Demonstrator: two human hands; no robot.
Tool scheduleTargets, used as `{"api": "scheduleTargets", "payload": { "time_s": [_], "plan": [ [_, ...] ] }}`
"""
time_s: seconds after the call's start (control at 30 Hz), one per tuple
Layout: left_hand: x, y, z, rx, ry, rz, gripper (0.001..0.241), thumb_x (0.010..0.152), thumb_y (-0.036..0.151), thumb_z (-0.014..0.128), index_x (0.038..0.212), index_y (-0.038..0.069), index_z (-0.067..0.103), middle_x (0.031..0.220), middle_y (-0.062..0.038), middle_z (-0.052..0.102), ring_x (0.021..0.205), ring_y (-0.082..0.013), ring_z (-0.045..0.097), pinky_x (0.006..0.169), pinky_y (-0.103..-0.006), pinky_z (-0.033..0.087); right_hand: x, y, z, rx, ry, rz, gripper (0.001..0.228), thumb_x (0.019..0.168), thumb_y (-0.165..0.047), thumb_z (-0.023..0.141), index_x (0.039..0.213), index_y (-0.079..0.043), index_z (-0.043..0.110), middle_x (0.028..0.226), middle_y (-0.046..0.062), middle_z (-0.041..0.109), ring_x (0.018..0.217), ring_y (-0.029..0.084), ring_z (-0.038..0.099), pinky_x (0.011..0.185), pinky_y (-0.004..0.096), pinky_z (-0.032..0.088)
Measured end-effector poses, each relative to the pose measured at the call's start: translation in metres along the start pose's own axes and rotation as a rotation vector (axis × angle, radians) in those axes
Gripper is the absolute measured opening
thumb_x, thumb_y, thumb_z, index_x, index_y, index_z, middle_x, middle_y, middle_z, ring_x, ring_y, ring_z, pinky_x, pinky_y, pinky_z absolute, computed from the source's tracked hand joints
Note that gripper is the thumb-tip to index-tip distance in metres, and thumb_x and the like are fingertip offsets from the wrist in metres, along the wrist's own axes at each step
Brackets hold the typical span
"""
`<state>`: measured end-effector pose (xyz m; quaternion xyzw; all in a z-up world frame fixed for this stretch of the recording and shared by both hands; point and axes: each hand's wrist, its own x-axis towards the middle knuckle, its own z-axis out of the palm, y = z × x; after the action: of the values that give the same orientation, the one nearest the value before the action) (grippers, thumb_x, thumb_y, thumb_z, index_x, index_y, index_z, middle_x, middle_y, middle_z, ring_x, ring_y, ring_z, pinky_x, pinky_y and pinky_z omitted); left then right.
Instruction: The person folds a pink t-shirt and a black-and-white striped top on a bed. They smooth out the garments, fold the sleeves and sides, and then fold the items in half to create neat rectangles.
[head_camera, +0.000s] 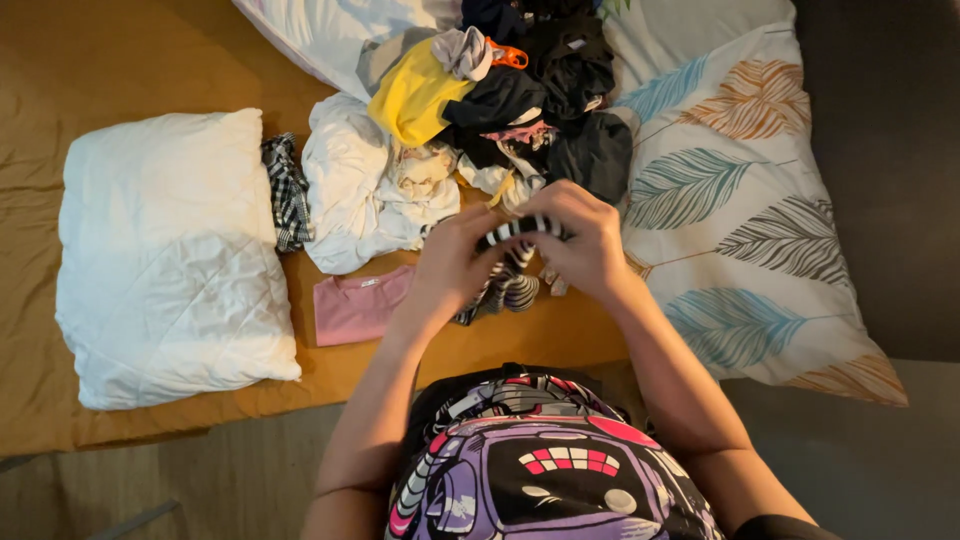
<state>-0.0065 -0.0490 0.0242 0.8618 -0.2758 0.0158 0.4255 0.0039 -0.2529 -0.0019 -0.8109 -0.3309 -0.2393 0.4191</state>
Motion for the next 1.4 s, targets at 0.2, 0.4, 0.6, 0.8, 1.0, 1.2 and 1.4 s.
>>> {"api": "scheduleTargets", "payload": {
  "time_s": [0.2, 0.4, 0.6, 0.8, 1.0, 1.2, 1.4],
  "plan": [
    [0.001, 0.005, -0.005, -0.208, 0.235, -0.053, 0.032, 0.081, -0.001, 0.082, 0.111, 0.008, 0.075, 0.100, -0.017, 0.071, 0.098, -0.0464, 0.070, 0.081, -0.0478, 0.059, -0.059, 0.034, 0.060, 0.198, 0.263, 0.251, 0.076, 0.064, -0.032, 0.100, 0.123, -0.002, 0.063, 0.118, 0.019, 0.065, 0.119, 0.040, 0.063, 0.104, 0.047, 0.047],
    [-0.007, 0.033, -0.033, -0.302, 0.330, 0.001, 0.023, 0.089, -0.005, 0.074, 0.106, 0.010, 0.075, 0.090, -0.015, 0.067, 0.093, -0.0421, 0.070, 0.075, -0.0444, 0.056, -0.138, 0.093, 0.103, 0.172, -0.145, 0.417, 0.031, 0.071, -0.007, 0.082, 0.099, 0.001, 0.069, 0.092, 0.024, 0.071, 0.090, 0.050, 0.067, 0.077, 0.059, 0.053],
    [-0.017, 0.030, -0.040, -0.339, 0.426, -0.042, 0.032, 0.083, -0.012, 0.074, 0.109, 0.008, 0.075, 0.092, -0.017, 0.069, 0.096, -0.0369, 0.071, 0.082, -0.0441, 0.057, -0.178, 0.136, 0.103, 0.383, 0.104, 1.102, 0.041, 0.080, -0.009, 0.076, 0.119, -0.011, 0.065, 0.107, 0.012, 0.065, 0.103, 0.029, 0.061, 0.091, 0.044, 0.048],
    [-0.021, 0.047, -0.041, -0.364, 0.374, -0.044, 0.032, 0.082, -0.014, 0.069, 0.105, 0.007, 0.074, 0.085, -0.016, 0.065, 0.088, -0.0287, 0.067, 0.083, -0.0438, 0.055, -0.166, 0.122, 0.080, 1.067, 0.115, 1.668, 0.082, 0.087, -0.066, 0.072, 0.150, -0.032, 0.033, 0.163, 0.022, 0.017, 0.158, 0.044, -0.002, 0.108, 0.080, -0.012],
    [-0.022, 0.046, -0.037, -0.430, 0.364, -0.035, 0.030, 0.084, -0.013, 0.072, 0.103, 0.011, 0.076, 0.083, -0.009, 0.063, 0.087, -0.0164, 0.061, 0.081, -0.0355, 0.054, -0.194, 0.141, 0.102, 1.402, 0.356, 1.576, 0.037, 0.096, -0.042, 0.070, 0.111, -0.010, 0.060, 0.104, 0.008, 0.065, 0.088, 0.024, 0.057, 0.068, 0.040, 0.043],
    [-0.026, 0.064, -0.049, -0.507, 0.364, -0.006, 0.034, 0.082, -0.017, 0.067, 0.103, 0.008, 0.076, 0.080, -0.008, 0.057, 0.083, -0.0152, 0.056, 0.076, -0.0324, 0.051, -0.262, 0.220, 0.179, 1.281, 0.322, 1.508, 0.029, 0.094, -0.013, 0.061, 0.120, -0.019, 0.049, 0.121, 0.006, 0.051, 0.130, 0.031, 0.044, 0.113, 0.065, 0.022],
    [-0.034, 0.071, -0.058, -0.560, 0.398, 0.001, 0.031, 0.081, -0.017, 0.068, 0.102, 0.003, 0.076, 0.079, -0.008, 0.055, 0.082, -0.0132, 0.052, 0.076, -0.0317, 0.048, -0.269, 0.215, 0.211, 1.540, 0.240, 1.528, 0.064, 0.104, -0.044, 0.051, 0.159, -0.015, 0.036, 0.166, 0.020, 0.026, 0.157, 0.044, 0.008, 0.116, 0.075, 0.000]
  ]
}}
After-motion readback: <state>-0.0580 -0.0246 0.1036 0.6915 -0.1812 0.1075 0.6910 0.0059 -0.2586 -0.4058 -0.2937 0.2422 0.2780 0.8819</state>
